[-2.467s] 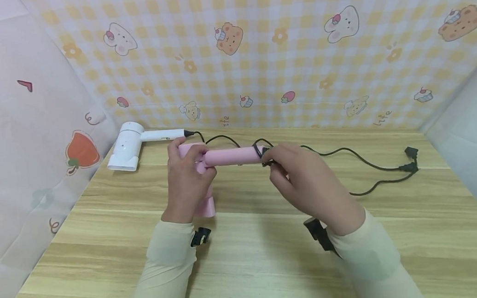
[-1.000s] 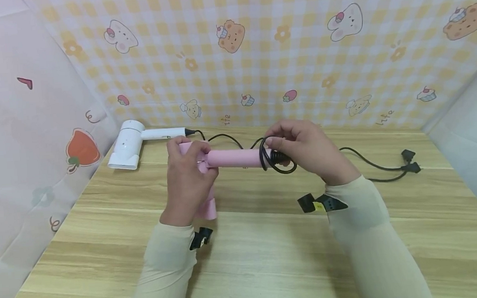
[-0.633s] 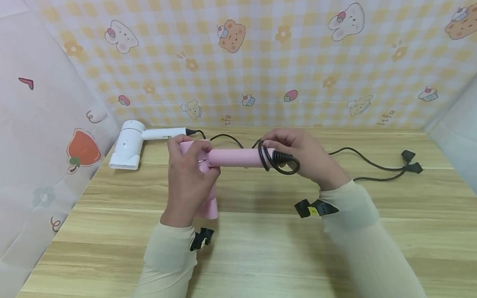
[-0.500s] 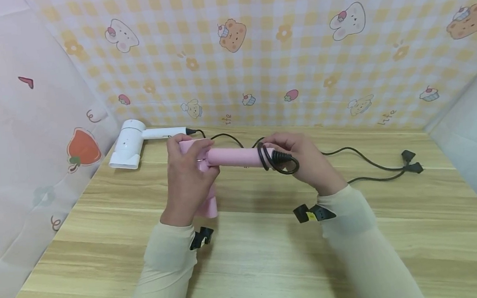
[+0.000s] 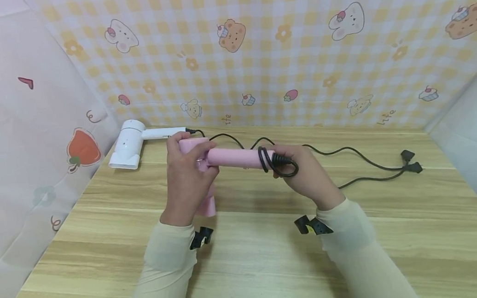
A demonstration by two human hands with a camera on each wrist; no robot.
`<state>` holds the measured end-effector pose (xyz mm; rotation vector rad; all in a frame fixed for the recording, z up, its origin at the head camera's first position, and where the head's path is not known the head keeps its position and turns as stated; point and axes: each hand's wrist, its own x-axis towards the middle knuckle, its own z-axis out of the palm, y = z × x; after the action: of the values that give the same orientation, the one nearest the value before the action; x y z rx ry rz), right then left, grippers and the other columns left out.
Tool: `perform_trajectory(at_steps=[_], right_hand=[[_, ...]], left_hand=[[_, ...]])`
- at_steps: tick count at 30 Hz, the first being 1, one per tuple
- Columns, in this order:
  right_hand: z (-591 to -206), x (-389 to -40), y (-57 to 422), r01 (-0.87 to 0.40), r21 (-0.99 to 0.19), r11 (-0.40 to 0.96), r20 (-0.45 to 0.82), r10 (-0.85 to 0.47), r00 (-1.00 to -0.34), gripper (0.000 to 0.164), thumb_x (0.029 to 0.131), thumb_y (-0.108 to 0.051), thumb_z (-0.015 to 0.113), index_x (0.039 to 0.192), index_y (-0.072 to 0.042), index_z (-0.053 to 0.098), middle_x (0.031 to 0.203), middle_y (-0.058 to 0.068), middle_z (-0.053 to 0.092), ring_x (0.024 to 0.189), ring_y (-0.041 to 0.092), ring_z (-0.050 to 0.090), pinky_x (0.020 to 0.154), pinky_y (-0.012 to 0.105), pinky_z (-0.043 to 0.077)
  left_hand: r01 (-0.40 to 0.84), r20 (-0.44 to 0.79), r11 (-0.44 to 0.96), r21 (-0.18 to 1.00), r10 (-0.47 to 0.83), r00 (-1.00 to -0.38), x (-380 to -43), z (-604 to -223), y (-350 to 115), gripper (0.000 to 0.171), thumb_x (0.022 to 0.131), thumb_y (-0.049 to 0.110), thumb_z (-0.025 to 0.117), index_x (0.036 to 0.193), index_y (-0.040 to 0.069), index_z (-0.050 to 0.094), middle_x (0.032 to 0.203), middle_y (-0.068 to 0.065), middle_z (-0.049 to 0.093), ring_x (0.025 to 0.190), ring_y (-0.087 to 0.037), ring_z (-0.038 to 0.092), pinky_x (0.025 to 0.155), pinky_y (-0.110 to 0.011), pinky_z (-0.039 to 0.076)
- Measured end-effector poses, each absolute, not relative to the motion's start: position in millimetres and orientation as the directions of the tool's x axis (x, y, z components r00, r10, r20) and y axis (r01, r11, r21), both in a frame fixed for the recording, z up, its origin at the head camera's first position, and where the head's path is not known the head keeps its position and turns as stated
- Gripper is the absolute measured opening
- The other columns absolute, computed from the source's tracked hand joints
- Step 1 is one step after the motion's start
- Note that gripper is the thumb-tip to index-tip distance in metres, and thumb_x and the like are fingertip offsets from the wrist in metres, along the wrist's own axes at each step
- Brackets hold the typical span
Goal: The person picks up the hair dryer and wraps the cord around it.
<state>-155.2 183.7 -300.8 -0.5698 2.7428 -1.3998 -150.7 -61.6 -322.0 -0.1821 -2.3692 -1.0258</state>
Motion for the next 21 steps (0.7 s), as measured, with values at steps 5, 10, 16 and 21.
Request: perform_trajectory(at_steps=[5, 10, 16, 21], right_hand=[[-301, -150, 182, -0.25, -0.758, 0.602, 0.086, -0.288, -0.954, 0.014, 0.099, -0.009, 0.06, 0.092, -0.005, 0.072, 0.078, 0.006, 0.067, 0.077, 0.023, 0.061, 0.071, 0.035, 0.043], [-305, -147, 180, -0.19, -0.765, 0.615, 0.039, -0.25, -0.967, 0.015, 0.099, -0.011, 0.06, 0.094, -0.005, 0.072, 0.086, 0.005, 0.07, 0.083, 0.022, 0.065, 0.08, 0.039, 0.043], [-312, -141, 179, -0.309, -0.744, 0.592, 0.135, -0.321, -0.938, 0.014, 0.1, -0.015, 0.059, 0.106, -0.01, 0.071, 0.093, 0.005, 0.07, 0.084, 0.021, 0.067, 0.076, 0.035, 0.053], [-313, -135, 179, -0.395, -0.721, 0.57, 0.2, -0.374, -0.905, 0.016, 0.099, -0.017, 0.062, 0.112, -0.013, 0.069, 0.1, 0.001, 0.07, 0.083, 0.015, 0.065, 0.072, 0.032, 0.053]], left_hand=[[0.332, 0.547, 0.704, 0.627, -0.094, -0.832, -151, -323, -62, 0.039, 0.072, -0.001, 0.082, 0.106, 0.018, 0.078, 0.142, -0.016, 0.038, 0.118, -0.037, 0.044, 0.087, -0.05, 0.047], [0.329, 0.543, 0.702, 0.632, -0.097, -0.834, -152, -323, -62, 0.037, 0.073, -0.001, 0.081, 0.106, 0.016, 0.078, 0.143, -0.016, 0.038, 0.118, -0.038, 0.044, 0.087, -0.051, 0.047], [0.324, 0.543, 0.7, 0.636, -0.108, -0.833, -152, -324, -63, 0.038, 0.072, -0.002, 0.082, 0.106, 0.016, 0.078, 0.142, -0.016, 0.039, 0.116, -0.039, 0.044, 0.086, -0.05, 0.048], [0.321, 0.539, 0.699, 0.639, -0.11, -0.835, -152, -324, -63, 0.038, 0.073, -0.001, 0.081, 0.107, 0.016, 0.078, 0.143, -0.016, 0.038, 0.116, -0.039, 0.044, 0.086, -0.05, 0.047]])
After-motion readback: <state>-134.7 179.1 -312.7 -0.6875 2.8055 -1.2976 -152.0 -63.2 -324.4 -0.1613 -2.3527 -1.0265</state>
